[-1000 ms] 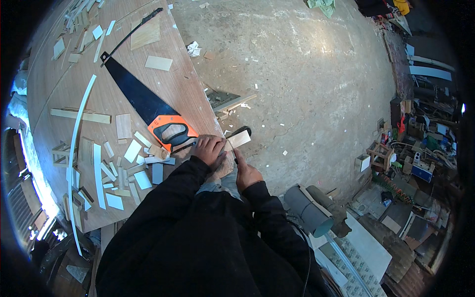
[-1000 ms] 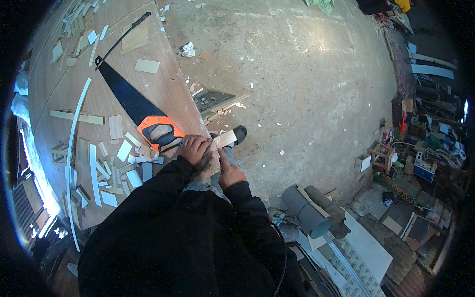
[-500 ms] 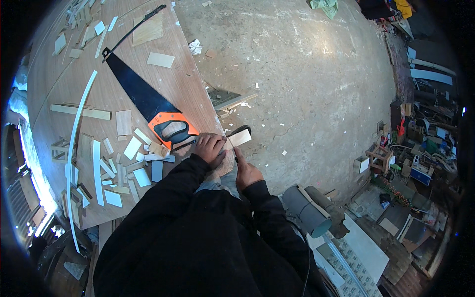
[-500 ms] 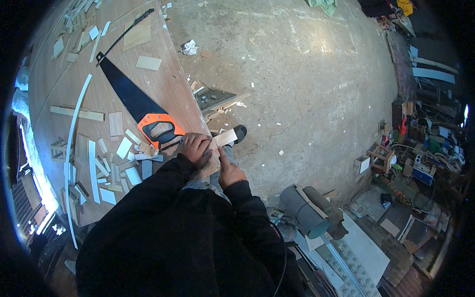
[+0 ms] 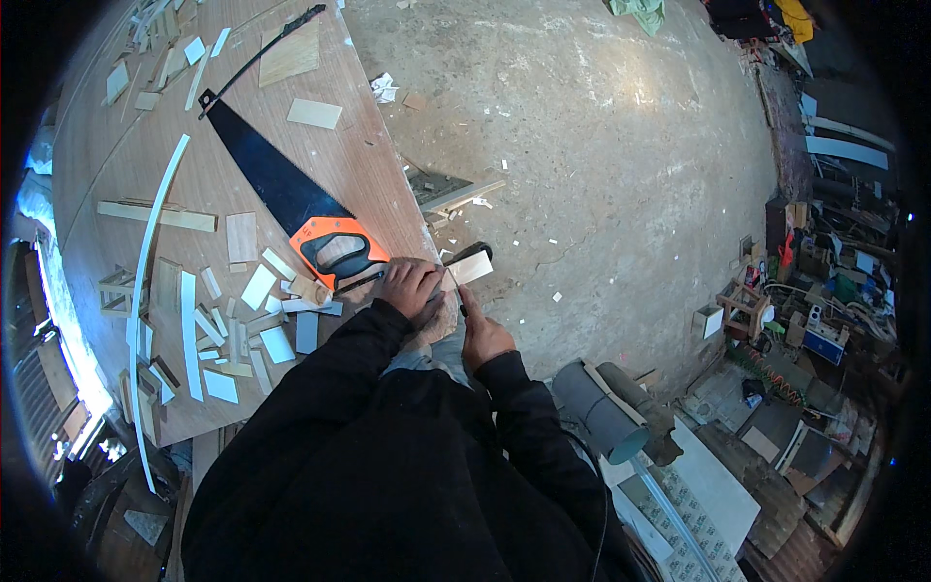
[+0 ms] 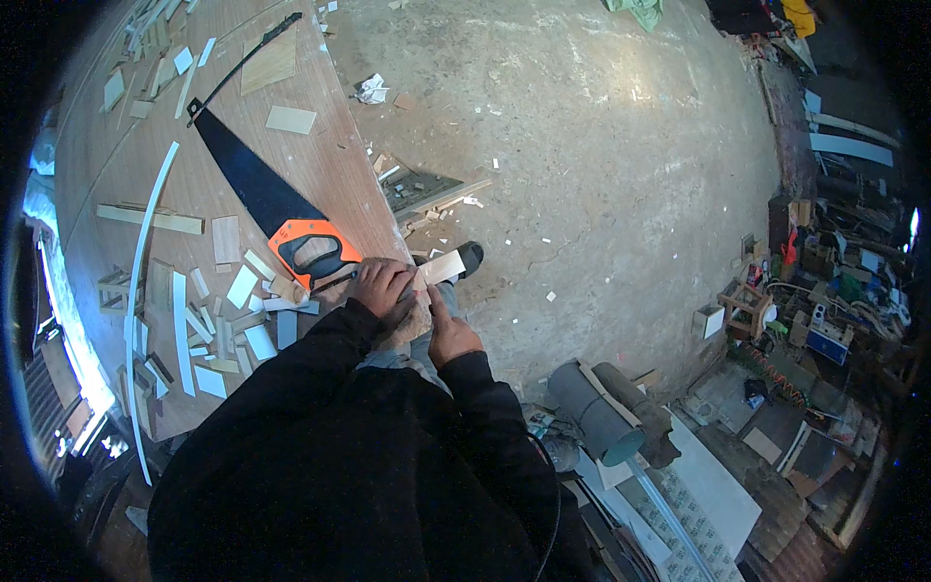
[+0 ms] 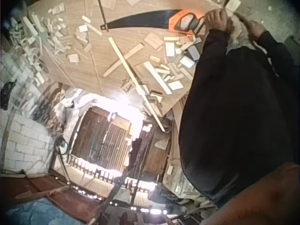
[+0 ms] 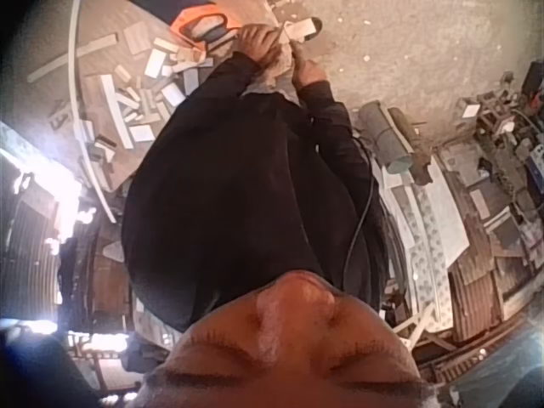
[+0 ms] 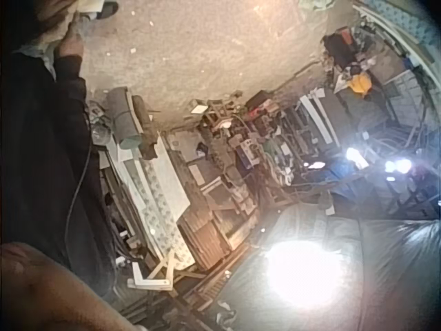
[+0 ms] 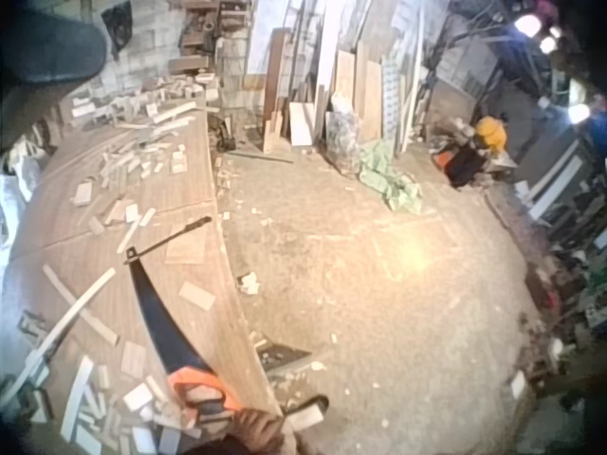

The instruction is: The person trims and shaves small wooden pieces using a utility knife.

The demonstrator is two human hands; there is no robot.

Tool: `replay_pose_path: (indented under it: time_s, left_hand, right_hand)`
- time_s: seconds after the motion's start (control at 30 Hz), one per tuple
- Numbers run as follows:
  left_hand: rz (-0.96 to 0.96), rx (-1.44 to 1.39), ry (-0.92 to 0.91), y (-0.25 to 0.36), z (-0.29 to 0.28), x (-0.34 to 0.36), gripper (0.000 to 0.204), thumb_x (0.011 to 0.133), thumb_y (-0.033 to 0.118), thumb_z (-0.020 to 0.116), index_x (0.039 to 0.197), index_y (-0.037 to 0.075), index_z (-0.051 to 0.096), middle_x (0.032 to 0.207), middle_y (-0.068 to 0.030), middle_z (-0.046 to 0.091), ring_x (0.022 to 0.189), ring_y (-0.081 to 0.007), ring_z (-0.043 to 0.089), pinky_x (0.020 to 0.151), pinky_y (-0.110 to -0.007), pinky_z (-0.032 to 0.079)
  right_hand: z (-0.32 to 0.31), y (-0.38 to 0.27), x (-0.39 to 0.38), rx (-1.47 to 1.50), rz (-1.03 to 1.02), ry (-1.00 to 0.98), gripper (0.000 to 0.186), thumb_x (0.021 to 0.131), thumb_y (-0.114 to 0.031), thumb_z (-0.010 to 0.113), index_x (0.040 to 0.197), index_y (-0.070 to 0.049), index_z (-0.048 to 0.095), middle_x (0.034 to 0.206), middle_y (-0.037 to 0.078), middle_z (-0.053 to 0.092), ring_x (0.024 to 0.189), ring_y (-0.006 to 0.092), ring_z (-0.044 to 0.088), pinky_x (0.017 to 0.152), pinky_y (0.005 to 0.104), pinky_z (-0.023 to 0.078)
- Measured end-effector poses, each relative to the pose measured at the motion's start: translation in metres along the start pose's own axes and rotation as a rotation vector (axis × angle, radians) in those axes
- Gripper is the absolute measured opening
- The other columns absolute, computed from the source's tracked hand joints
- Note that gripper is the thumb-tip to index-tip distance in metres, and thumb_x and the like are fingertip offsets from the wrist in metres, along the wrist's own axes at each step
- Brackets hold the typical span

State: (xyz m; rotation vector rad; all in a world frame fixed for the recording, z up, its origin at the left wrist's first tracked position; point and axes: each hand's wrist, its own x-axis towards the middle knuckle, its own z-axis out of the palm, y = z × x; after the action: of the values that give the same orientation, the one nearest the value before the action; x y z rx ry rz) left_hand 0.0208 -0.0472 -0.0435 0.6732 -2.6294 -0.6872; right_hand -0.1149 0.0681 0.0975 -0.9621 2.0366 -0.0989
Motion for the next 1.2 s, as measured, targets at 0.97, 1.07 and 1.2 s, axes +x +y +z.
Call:
replay_pose_path:
  time_s: [0.97, 1.07, 1.2]
  left_hand:
    - [0.026, -0.007, 0.019, 0.005, -0.010, 0.007, 0.035, 0.086, 0.038, 0.062, 0.111, 0.014, 0.067, 0.105, 0.0005, 0.057, 0.092, -0.0222, 0.053, 0.079, -0.039, 0.039]
    - [0.013, 0.019, 0.020, 0.007, -0.009, 0.007, 0.033, 0.086, 0.036, 0.062, 0.111, 0.014, 0.067, 0.106, 0.0007, 0.057, 0.092, -0.0225, 0.054, 0.079, -0.040, 0.039]
    - [0.035, 0.046, -0.004, 0.005, -0.009, 0.006, 0.032, 0.086, 0.033, 0.064, 0.111, 0.014, 0.067, 0.106, 0.0004, 0.058, 0.091, -0.0229, 0.054, 0.078, -0.040, 0.039]
  right_hand:
    - [0.014, -0.015, -0.006, -0.173, 0.127, 0.005, 0.079, 0.086, -0.008, 0.049, 0.154, -0.032, 0.016, 0.077, 0.025, 0.066, 0.070, 0.0411, 0.066, 0.061, 0.0519, 0.051]
    - [0.016, -0.009, -0.011, -0.180, 0.134, -0.006, 0.080, 0.086, -0.007, 0.049, 0.154, -0.033, 0.016, 0.078, 0.024, 0.066, 0.070, 0.0409, 0.066, 0.061, 0.0514, 0.052]
    - [0.020, -0.002, -0.015, -0.168, 0.126, 0.012, 0.079, 0.086, -0.006, 0.048, 0.154, -0.034, 0.017, 0.079, 0.024, 0.066, 0.071, 0.0409, 0.066, 0.064, 0.0511, 0.052]
